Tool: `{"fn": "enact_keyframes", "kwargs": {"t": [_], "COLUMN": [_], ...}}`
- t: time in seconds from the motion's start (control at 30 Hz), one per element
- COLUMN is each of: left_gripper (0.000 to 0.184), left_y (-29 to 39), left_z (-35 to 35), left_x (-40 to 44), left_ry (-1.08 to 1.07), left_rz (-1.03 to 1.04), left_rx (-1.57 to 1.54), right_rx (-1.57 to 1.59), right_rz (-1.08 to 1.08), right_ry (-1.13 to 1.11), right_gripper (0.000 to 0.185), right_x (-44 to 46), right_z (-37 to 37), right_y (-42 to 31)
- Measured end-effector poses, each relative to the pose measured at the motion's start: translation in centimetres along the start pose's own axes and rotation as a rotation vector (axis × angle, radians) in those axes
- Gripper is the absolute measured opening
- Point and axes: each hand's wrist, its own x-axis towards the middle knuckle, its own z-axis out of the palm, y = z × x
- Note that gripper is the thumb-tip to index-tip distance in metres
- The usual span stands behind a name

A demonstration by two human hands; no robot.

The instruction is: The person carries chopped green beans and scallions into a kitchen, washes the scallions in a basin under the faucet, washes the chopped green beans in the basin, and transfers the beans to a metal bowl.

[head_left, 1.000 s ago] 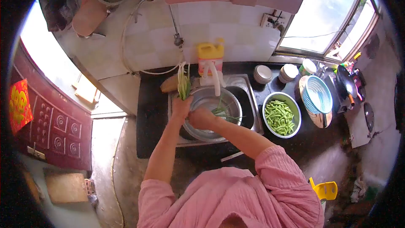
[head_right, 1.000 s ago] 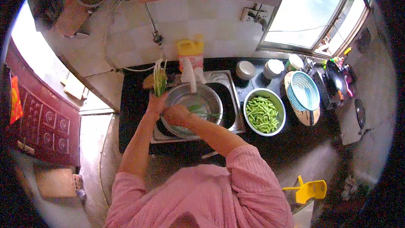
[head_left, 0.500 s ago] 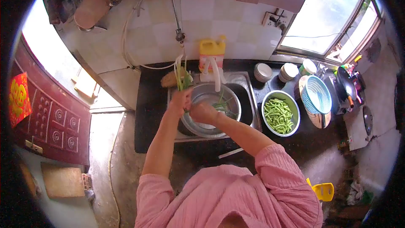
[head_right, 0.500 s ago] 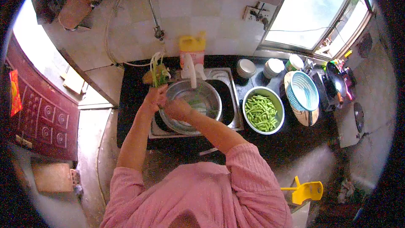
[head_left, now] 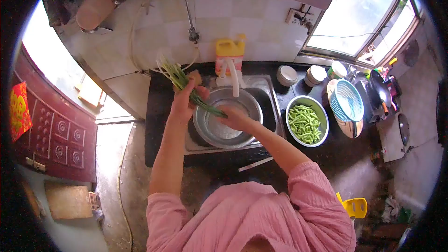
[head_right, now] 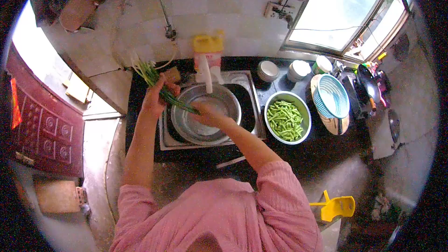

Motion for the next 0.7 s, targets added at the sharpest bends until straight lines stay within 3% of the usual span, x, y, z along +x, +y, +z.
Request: {"fn": "enact_keyframes", "kwargs": {"t": [0.13, 0.17, 0.27, 0.37, 0.43, 0.47, 0.53, 0.63, 0.7], "left_gripper": [0.019, 0.019, 0.02, 0.024, 0.028, 0.031, 0.037, 0.045, 0.052], "left_y": [2.1, 2.1, 1.2, 0.1, -0.2, -1.9, -6.3, -1.7, -2.9], "left_z": [1.5, 1.1, 0.2, 1.4, 3.4, 2.8, 0.8, 7.6, 6.9], "left_x": [-1.0, -0.7, 0.0, -0.7, -1.8, -1.2, 1.0, -3.9, -3.7], "left_ry": [-0.073, -0.112, -0.189, -0.188, -0.147, -0.141, -0.121, -0.095, -0.144], "left_rz": [0.111, 0.147, 0.23, 0.2, 0.098, 0.307, 0.744, 0.295, 0.351], "left_rx": [0.013, 0.198, 0.613, 0.842, 1.06, 1.178, 1.382, 1.64, 1.631], "right_rx": [0.052, 0.057, 0.428, 0.978, 0.852, 0.788, 0.922, 1.16, 1.35], "right_rz": [-0.199, -0.278, -0.024, 0.135, 0.195, 0.226, 0.116, 0.1, 0.117], "right_ry": [0.13, 0.184, 0.159, 0.116, 0.11, 0.106, 0.382, 0.581, 0.651], "right_gripper": [0.054, 0.06, 0.067, 0.068, 0.05, 0.043, 0.038, 0.03, 0.024], "right_x": [-1.5, -1.6, -0.2, 0.6, 2.1, 2.9, 3.8, 2.5, 1.1], "right_z": [0.5, 0.2, -2.6, -8.4, -7.5, -6.8, -4.9, -5.7, -7.8], "right_y": [2.4, 1.9, -0.6, -10.1, -8.8, -8.1, -7.6, -8.8, -9.4]}}
